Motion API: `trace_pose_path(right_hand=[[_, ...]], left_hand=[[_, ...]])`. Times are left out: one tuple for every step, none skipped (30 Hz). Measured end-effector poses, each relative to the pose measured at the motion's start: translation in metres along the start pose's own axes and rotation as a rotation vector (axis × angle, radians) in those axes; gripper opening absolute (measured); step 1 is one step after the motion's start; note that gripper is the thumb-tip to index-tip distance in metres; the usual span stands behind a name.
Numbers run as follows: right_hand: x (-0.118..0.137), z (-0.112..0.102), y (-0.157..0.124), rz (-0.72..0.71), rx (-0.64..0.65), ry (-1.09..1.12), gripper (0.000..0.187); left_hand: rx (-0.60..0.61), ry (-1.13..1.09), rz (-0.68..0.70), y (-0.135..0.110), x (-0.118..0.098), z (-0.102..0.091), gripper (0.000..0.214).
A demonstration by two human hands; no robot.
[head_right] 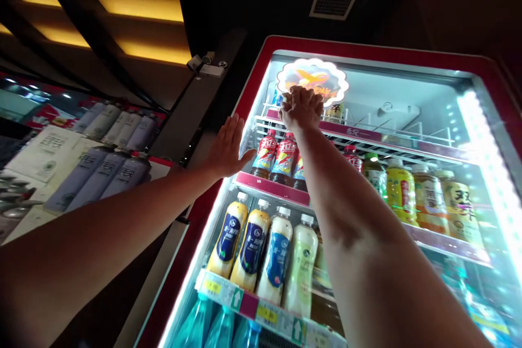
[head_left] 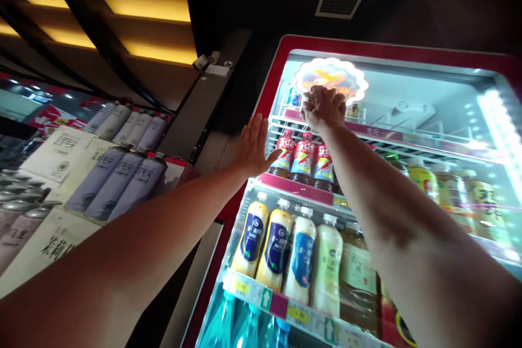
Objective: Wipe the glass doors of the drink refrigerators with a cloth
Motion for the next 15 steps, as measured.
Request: trace_pose_path(right_hand=[[-0.002,-0.001,-0.004,0.093,-0.013,-0.01,0.07],[0.003,-0.001,-0.009,0.142,-0.015,-0.015,0.07],[0.014,-0.001,-0.016,0.112,-0.009,-0.021,0.071],[0.031,0.001,-0.024,-0.004,0.007,-0.018,0.069],[0.05,0.003,-0.033,-0.164,0.027,-0.011,0.066],[0.067,0.004,-0.041,-0.31,0.038,0.006,0.06],[0.077,0.004,-0.047,-0.391,0.032,0.023,0.058],[0.083,0.005,-0.05,-0.462,0.046,0.031,0.057],[0.082,0.005,-0.05,-0.498,0.063,0.035,0.057],[0.075,0.004,-0.047,-0.497,0.083,0.033,0.057],[0.063,0.002,-0.041,-0.466,0.105,0.026,0.057],[0.046,-0.001,-0.034,-0.406,0.121,0.014,0.058],[0.025,-0.006,-0.027,-0.318,0.117,0.004,0.06],[0.001,-0.01,-0.021,-0.225,0.111,-0.013,0.062],[-0.024,-0.016,-0.018,-0.138,0.085,-0.031,0.065]], left_hand=[[0.016,0.012,-0.002,0.0,0.0,0.001,0.106],[0.031,0.025,-0.002,0.001,0.0,0.002,0.104],[0.044,0.038,0.001,0.001,-0.001,0.003,0.102],[0.053,0.051,0.006,0.001,-0.001,0.004,0.099],[0.051,0.06,0.011,0.001,-0.001,0.004,0.098],[0.04,0.065,0.017,0.001,-0.001,0.004,0.098],[0.027,0.066,0.021,0.001,-0.001,0.003,0.098],[0.015,0.065,0.024,0.0,0.0,0.002,0.097],[0.004,0.064,0.027,0.0,0.0,0.001,0.094],[0.002,0.067,0.032,-0.001,0.0,0.0,0.091],[0.006,0.073,0.036,-0.001,0.0,-0.001,0.088],[0.015,0.08,0.04,-0.001,0.0,-0.001,0.085],[0.027,0.088,0.041,-0.002,-0.001,-0.002,0.083],[0.039,0.096,0.038,-0.002,-0.001,-0.002,0.081],[0.047,0.103,0.034,-0.002,-0.001,-0.002,0.079]])
Point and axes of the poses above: each hand's wrist, its own y-axis towards the middle knuckle, its own z-axis out of the palm, x = y × z, the point moved 4 cm from there along y, towards the middle knuckle
